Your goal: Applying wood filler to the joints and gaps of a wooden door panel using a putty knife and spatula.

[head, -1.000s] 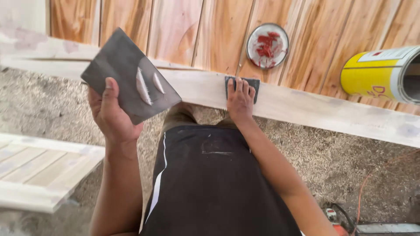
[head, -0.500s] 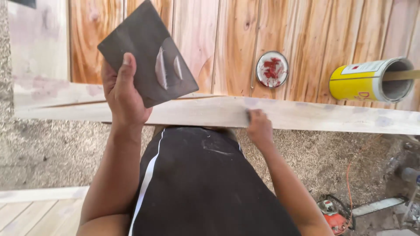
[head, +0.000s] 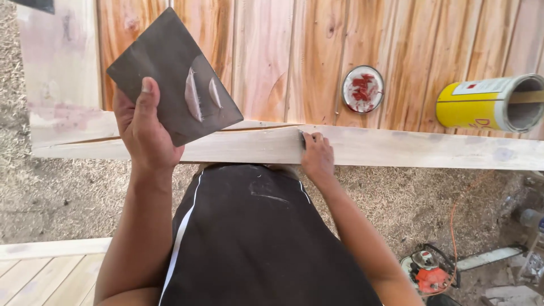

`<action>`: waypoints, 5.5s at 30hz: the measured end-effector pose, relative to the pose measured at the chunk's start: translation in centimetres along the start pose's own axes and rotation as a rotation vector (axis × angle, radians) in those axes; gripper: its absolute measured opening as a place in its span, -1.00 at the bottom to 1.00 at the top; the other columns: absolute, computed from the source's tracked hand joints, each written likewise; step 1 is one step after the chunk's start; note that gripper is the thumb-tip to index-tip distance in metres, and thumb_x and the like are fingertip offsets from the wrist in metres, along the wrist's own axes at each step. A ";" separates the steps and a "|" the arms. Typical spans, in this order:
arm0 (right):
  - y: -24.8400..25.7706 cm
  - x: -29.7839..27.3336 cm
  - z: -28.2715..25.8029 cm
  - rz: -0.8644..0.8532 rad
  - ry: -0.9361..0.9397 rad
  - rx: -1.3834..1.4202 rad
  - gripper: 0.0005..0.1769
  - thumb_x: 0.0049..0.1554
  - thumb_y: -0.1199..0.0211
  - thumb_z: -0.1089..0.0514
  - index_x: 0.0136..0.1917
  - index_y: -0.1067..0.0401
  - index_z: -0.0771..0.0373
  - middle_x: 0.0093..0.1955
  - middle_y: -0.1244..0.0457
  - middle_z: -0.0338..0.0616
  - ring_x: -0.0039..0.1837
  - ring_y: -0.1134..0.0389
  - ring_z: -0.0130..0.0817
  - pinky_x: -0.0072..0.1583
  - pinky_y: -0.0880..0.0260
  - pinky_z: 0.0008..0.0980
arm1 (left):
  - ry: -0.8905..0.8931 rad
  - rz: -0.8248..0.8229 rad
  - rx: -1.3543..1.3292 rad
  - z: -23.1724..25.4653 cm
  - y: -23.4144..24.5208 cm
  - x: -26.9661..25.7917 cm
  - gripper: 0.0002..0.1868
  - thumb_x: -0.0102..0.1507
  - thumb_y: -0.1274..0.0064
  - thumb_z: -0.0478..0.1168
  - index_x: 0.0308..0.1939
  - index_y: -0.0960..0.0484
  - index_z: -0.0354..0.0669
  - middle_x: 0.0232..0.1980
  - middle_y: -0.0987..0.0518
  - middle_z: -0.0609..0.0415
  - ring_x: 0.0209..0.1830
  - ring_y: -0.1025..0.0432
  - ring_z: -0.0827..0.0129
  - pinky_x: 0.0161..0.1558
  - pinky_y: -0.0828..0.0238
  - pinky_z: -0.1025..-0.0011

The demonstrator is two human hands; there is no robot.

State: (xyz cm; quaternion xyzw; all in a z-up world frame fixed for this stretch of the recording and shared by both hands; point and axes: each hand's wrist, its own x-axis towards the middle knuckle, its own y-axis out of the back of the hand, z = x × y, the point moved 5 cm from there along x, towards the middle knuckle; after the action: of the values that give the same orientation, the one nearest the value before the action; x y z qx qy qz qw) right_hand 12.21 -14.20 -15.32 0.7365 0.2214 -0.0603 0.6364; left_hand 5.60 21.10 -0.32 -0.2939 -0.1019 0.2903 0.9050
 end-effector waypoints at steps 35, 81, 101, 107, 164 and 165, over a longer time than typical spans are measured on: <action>0.3 -1.2 5.6 0.036 0.224 -0.122 -0.39 0.05 -0.06 0.29 0.39 -0.35 0.13 0.35 -0.24 -0.03 0.36 -0.24 -0.02 0.35 -0.23 -0.03 | 0.035 -0.018 -0.028 0.3 0.4 -0.3 -0.72 0.58 0.02 -0.24 0.33 -0.43 -0.27 0.24 -0.59 -0.07 0.22 -0.53 0.27 0.31 -0.54 0.32; 24.6 -11.7 -6.0 0.683 1.101 0.578 -0.49 0.27 0.06 0.54 0.44 -0.13 0.25 0.42 -0.09 0.11 0.54 -0.23 0.21 0.52 -0.35 0.02 | 0.625 -0.076 -0.377 -9.2 -16.0 -4.2 -0.62 0.44 0.06 -0.18 0.32 -0.41 -0.21 0.10 -0.59 -0.04 0.01 -0.54 0.33 -0.05 -0.63 0.33; 22.8 -10.7 6.6 0.272 0.139 0.462 -0.33 0.09 0.02 0.53 0.44 -0.34 0.25 0.39 -0.27 -0.01 0.30 -0.34 -0.10 0.27 -0.36 -0.22 | 0.876 -0.307 -0.202 -15.9 -15.9 -2.8 -0.60 0.42 0.13 -0.12 0.33 -0.32 -0.05 0.08 -0.57 0.05 -0.03 -0.54 0.22 -0.25 -0.60 0.11; 30.8 -10.0 5.1 0.257 0.430 0.062 -0.36 0.06 -0.06 0.52 0.40 -0.38 0.20 0.39 -0.26 -0.01 0.44 -0.29 -0.06 0.45 -0.32 -0.17 | 0.737 -0.477 -0.088 -19.3 -20.3 -3.7 -0.63 0.43 0.04 -0.20 0.31 -0.42 -0.21 0.13 -0.56 0.10 0.11 -0.44 0.46 0.13 -0.48 0.39; 20.7 29.9 58.9 0.020 0.390 -0.181 -0.58 0.12 -0.15 0.31 0.26 -0.47 0.19 0.26 -0.30 -0.04 0.27 -0.31 0.03 0.26 -0.34 0.02 | 0.818 0.498 -1.233 -60.6 -47.4 -32.8 -0.48 0.43 0.13 0.02 0.35 -0.46 -0.24 0.46 -0.37 -0.15 0.51 -0.18 0.02 0.52 0.00 -0.05; 20.0 29.0 59.4 0.076 0.405 -0.221 -0.56 0.13 -0.12 0.33 0.28 -0.46 0.19 0.29 -0.30 -0.01 0.28 -0.31 0.04 0.27 -0.34 0.06 | 0.785 0.485 -1.314 -61.2 -47.8 -32.9 -0.52 0.47 0.15 0.00 0.36 -0.47 -0.21 0.45 -0.42 -0.10 0.51 -0.20 0.07 0.52 -0.04 -0.04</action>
State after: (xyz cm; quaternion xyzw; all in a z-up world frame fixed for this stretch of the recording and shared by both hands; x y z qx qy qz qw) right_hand 57.65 -66.07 -18.73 0.6673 0.3218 0.1371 0.6575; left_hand 22.90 -58.60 -21.88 -0.8611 0.1404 0.2348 0.4285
